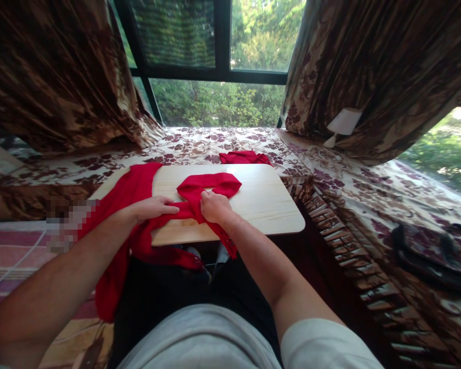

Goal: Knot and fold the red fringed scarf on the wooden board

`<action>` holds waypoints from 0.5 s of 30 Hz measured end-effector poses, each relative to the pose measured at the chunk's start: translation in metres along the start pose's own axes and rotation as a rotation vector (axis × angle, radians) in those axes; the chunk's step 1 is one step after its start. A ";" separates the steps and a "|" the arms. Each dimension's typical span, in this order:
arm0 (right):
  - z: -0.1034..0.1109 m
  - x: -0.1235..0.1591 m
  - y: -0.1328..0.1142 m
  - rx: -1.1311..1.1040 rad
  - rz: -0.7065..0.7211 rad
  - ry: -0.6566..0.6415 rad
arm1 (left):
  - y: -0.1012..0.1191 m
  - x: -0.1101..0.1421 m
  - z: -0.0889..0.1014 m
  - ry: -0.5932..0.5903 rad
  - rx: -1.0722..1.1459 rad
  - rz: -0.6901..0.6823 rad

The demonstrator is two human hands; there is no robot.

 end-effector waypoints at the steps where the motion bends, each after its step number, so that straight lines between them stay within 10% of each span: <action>1: 0.000 0.000 0.000 0.000 0.001 -0.002 | 0.000 0.003 -0.008 -0.049 0.135 0.013; 6: -0.001 0.000 0.000 0.002 0.004 0.001 | 0.003 0.008 -0.034 -0.142 0.596 0.024; 15: -0.002 0.000 0.001 0.000 -0.004 -0.021 | -0.025 0.004 -0.002 0.219 0.594 0.106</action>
Point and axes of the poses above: each hand's wrist, its own x-axis away from the middle knuckle, its own z-axis out of the back of the hand, y = z × x, the point moved 10 cm from there along -x, towards the middle knuckle, and after that the axes turned 12 degrees about x, right-handed, at the moved point
